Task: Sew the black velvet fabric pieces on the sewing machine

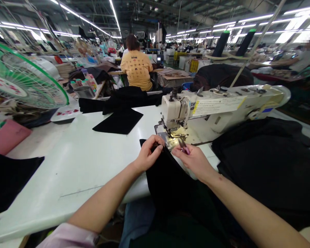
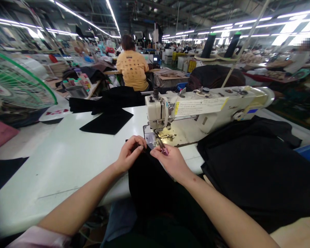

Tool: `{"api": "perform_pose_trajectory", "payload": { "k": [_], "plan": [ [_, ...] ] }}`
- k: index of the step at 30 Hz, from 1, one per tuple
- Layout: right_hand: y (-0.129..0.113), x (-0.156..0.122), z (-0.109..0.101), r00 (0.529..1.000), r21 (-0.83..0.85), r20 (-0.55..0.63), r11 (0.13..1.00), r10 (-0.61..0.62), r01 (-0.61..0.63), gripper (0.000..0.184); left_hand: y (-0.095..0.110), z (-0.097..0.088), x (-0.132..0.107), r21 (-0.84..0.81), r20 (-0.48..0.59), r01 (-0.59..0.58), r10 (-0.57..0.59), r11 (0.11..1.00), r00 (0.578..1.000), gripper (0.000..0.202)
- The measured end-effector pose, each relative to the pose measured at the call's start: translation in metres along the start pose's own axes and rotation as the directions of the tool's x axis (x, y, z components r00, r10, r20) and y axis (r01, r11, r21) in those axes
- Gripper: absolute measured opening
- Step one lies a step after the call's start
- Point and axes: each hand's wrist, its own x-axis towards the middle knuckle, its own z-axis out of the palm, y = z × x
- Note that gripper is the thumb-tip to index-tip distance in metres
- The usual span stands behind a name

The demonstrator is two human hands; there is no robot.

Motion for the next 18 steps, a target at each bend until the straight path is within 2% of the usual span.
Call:
{"api": "perform_pose_trajectory", "payload": {
  "k": [3,8,14,18],
  "plan": [
    [-0.001,-0.004,-0.02,0.998,0.012,-0.057,0.999,0.037,-0.036,0.042,0.0,-0.002,0.001,-0.009,-0.01,0.004,-0.005,1.0,1.0,0.018],
    [-0.005,-0.025,-0.048,0.992,-0.238,0.08,0.969,0.093,-0.071,0.033,-0.002,-0.002,0.002,-0.023,-0.025,0.012,-0.013,1.0,1.0,0.017],
    [0.006,-0.034,-0.038,0.965,-0.249,0.188,0.959,0.185,-0.136,0.025,-0.002,0.0,0.002,-0.017,-0.019,-0.002,0.002,1.0,1.0,0.016],
    [0.012,-0.033,-0.033,0.945,-0.181,0.241,0.967,0.22,-0.179,0.031,-0.004,-0.001,0.002,-0.014,-0.021,-0.001,0.001,1.0,1.0,0.016]
  ]
}}
